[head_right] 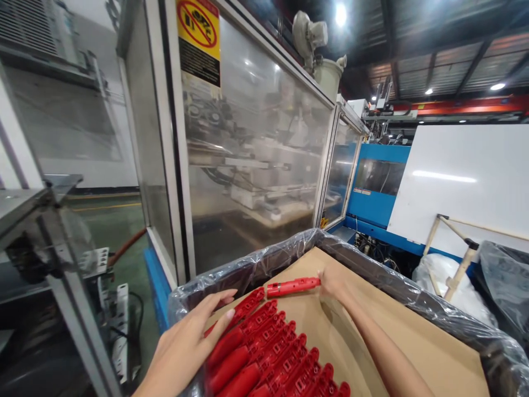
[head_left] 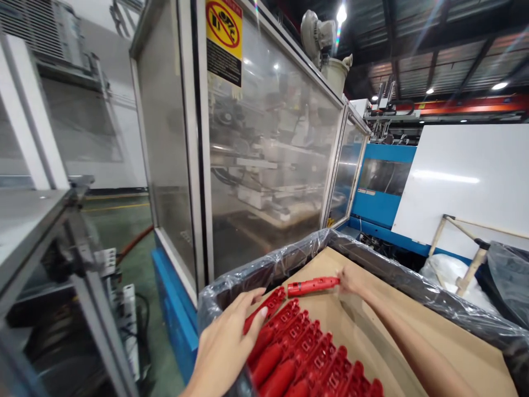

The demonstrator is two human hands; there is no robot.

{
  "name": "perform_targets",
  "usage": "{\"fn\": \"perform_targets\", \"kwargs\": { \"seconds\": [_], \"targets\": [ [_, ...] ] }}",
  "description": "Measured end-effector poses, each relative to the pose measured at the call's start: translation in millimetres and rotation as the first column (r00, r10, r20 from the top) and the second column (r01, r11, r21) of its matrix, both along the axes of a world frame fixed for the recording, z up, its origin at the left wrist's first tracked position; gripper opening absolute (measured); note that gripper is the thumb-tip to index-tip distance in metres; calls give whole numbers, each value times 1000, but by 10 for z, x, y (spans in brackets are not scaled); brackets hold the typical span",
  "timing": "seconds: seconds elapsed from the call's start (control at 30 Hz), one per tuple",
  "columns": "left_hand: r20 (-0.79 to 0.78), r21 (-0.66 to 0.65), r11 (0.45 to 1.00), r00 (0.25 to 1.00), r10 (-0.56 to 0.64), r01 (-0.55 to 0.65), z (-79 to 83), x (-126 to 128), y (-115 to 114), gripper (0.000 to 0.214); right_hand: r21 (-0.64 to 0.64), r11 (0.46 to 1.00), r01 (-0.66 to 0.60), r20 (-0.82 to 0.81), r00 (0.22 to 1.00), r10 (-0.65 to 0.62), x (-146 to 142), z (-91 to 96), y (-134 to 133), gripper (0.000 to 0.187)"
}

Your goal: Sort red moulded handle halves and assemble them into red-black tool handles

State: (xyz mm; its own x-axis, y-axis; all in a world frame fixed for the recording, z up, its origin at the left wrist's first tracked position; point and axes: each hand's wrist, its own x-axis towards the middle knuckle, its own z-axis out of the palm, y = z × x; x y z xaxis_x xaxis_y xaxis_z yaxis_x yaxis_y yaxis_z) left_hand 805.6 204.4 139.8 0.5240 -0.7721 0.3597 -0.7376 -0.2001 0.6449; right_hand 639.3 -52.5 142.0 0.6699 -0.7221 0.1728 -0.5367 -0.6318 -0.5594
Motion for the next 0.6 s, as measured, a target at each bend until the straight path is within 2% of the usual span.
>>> {"fn": "perform_targets", "kwargs": {
  "seconds": [0.07,0.13,0.17,0.23,0.3,0.37,0.47,0.53,0.6],
  "targets": [
    [22,28,999,1000,17,-17,-3,-25,-19,45,-125,992,-15,-121,993,0,97,1,55,23],
    [34,38,999,999,33,-35,-14,-32,-24,48,-216,965,-148,-219,971,100,289,31,159,17],
    [39,36,998,998,43,-45,-23,-29,-24,49,-243,936,-256,-269,944,189,409,45,226,16],
    [44,25,998,997,57,-59,-42,-15,-19,50,-264,837,-480,-362,853,375,669,50,371,21],
    [45,15,998,997,59,-60,-54,1,-9,51,-265,734,-625,-439,756,485,904,24,493,32],
    [39,8,999,998,51,-51,-59,18,8,54,-265,679,-685,-496,701,513,1065,-14,559,40],
    [34,-3,1000,999,29,-29,-63,53,32,58,-270,653,-707,-524,677,517,1126,-4,554,36],
    [34,-8,1000,999,12,-12,-68,88,33,59,-281,654,-702,-492,691,530,1057,95,515,30],
    [34,-11,1000,999,0,0,-69,129,18,60,-287,661,-693,-429,710,559,928,272,477,26]
  ]
}}
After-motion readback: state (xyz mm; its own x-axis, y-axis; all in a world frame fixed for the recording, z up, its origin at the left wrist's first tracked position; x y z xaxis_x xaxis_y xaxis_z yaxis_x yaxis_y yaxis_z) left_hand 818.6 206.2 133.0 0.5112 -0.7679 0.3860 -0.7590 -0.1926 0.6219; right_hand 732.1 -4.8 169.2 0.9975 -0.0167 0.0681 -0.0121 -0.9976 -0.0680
